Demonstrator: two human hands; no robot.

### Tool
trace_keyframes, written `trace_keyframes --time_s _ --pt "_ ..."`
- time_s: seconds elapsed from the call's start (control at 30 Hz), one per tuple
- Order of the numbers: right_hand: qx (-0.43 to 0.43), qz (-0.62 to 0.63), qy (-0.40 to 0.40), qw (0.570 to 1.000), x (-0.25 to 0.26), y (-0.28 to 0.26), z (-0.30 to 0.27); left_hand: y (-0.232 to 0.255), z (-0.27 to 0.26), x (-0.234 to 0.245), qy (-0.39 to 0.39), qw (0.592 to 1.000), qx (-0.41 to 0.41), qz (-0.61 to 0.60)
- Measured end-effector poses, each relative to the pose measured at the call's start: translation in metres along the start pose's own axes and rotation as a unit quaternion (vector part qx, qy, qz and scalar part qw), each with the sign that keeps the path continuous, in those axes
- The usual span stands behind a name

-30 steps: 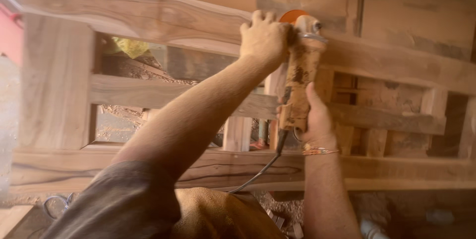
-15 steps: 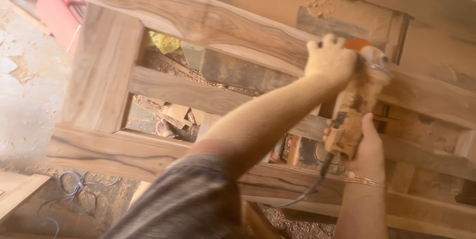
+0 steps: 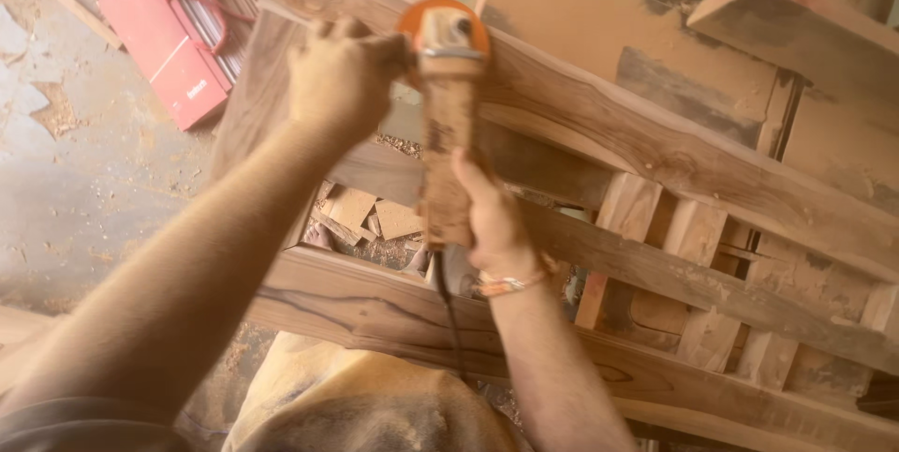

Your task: The person uses an angle grinder with a sanding disc to smooth the surface of a wooden frame. They move the tool along the top edge and across the flat panels of the frame, generating sawdust.

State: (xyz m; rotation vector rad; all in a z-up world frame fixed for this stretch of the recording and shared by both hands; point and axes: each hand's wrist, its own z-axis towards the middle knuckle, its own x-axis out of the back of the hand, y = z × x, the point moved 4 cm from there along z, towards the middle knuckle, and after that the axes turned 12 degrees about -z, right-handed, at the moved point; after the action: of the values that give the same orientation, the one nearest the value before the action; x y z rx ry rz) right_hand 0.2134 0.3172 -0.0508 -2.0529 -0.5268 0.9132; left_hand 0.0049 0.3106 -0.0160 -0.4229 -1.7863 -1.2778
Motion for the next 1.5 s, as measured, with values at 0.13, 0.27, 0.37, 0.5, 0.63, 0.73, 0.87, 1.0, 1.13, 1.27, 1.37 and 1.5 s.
trace_keyframes --time_s 0.13,0.27,0.37,0.5,0.63,0.73,0.87,1.0,1.13,1.27,1.37,1.5 --pt "-0.045 -0.039 0.048 0.997 -0.034 -0.001 0.016 -0.031 -0.001 0.030 0.081 0.995 -0.061 0.024" --pt "-0.049 -0.020 0.047 0.997 -0.031 -0.001 0.007 -0.027 0.001 0.012 0.022 1.000 -0.002 -0.022" --pt "-0.032 -0.011 0.073 0.997 -0.011 -0.003 -0.016 0.000 -0.003 -0.005 -0.014 1.000 -0.014 -0.013" --pt "-0.040 -0.027 0.153 0.987 0.033 -0.003 -0.053 0.051 0.000 -0.039 -0.066 0.997 -0.046 -0.001" --pt "-0.039 0.004 0.149 0.988 0.081 -0.006 -0.093 0.108 -0.001 -0.082 -0.126 0.988 -0.086 0.004" --pt "-0.030 0.017 0.185 0.982 0.120 -0.006 -0.126 0.161 0.001 -0.112 -0.133 0.981 -0.139 0.010" --pt "-0.060 0.021 0.288 0.956 0.178 -0.007 -0.178 0.233 -0.008 -0.154 -0.281 0.951 -0.126 0.011" --pt "-0.072 -0.003 0.406 0.911 0.231 -0.018 -0.221 0.296 -0.011 -0.188 -0.314 0.937 -0.155 -0.007" --pt "-0.003 0.018 0.346 0.938 0.249 -0.035 -0.236 0.325 -0.010 -0.214 -0.241 0.955 -0.172 -0.034" --pt "-0.027 -0.018 0.358 0.933 0.246 -0.037 -0.222 0.312 0.001 -0.217 -0.227 0.961 -0.158 -0.026" --pt "-0.048 -0.028 0.308 0.950 0.222 -0.037 -0.187 0.268 0.011 -0.184 -0.186 0.974 -0.125 -0.039" --pt "-0.065 -0.008 0.204 0.977 0.173 -0.027 -0.122 0.185 0.018 -0.125 -0.140 0.987 -0.068 -0.048"
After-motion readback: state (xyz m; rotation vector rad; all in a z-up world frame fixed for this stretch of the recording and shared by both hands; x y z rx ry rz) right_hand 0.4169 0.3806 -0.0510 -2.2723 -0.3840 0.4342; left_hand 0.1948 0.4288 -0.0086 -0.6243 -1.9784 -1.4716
